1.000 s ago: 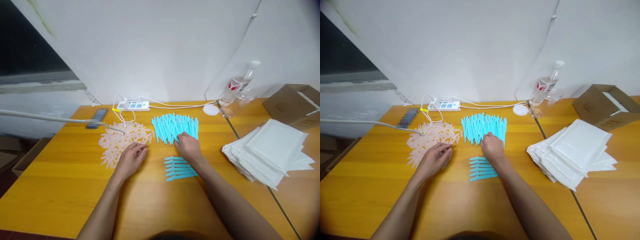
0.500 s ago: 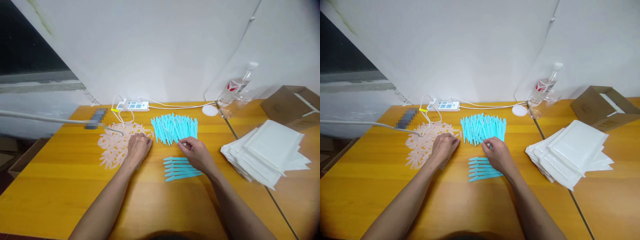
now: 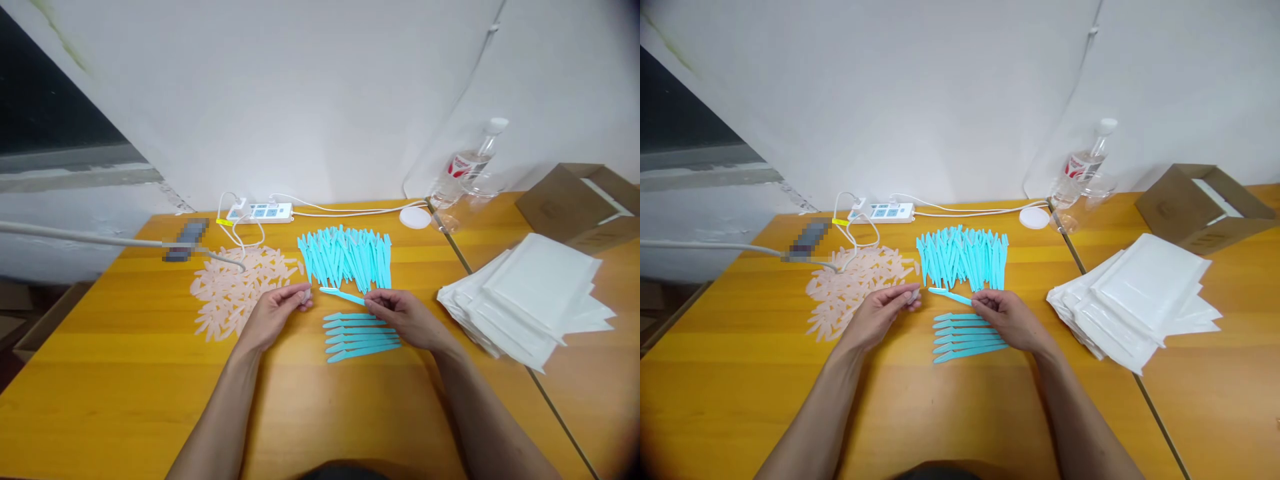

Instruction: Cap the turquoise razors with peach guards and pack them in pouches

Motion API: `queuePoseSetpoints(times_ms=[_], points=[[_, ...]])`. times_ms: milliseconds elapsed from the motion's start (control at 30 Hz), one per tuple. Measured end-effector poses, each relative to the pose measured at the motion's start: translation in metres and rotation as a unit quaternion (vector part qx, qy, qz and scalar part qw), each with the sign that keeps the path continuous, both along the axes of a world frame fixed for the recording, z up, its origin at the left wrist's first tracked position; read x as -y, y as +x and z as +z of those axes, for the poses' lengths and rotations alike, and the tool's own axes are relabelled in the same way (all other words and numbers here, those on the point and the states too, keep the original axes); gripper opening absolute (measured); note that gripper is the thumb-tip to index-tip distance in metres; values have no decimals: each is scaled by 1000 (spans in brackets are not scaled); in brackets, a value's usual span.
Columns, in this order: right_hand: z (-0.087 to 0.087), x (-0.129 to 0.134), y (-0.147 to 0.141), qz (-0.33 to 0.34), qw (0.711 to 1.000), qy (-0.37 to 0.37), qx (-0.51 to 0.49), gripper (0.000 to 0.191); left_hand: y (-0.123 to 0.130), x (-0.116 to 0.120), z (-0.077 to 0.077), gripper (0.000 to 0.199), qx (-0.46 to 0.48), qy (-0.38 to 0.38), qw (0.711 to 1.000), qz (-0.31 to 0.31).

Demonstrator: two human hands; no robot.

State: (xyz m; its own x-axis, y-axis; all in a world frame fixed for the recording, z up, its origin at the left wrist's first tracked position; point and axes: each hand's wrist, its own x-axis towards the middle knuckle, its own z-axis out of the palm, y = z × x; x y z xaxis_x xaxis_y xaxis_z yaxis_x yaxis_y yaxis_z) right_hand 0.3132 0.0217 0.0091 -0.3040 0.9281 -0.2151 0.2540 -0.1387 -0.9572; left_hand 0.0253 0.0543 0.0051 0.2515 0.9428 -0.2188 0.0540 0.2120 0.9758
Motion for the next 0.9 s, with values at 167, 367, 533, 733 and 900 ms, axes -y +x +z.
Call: queuePoseSetpoints(times_ms=[167,367,533,733,900], points=[[3,0,0,1,1000,-2,18,40,-4,3,-6,55,-13,6,999,-46],[3,-2,-2,3,999,-21,27,41,-2,3,-1,45,-60,68,994,-58],[2,-1,0,14,999,-25,26,40,0,2,-2,28,-172,192,965,-55],[-3,-1,4,19,999,-14,35,37,-3,3,-2,28,-205,197,951,-125],[-4,-1,4,29,999,-13,34,38,3,4,1,28,-202,193,952,-128]])
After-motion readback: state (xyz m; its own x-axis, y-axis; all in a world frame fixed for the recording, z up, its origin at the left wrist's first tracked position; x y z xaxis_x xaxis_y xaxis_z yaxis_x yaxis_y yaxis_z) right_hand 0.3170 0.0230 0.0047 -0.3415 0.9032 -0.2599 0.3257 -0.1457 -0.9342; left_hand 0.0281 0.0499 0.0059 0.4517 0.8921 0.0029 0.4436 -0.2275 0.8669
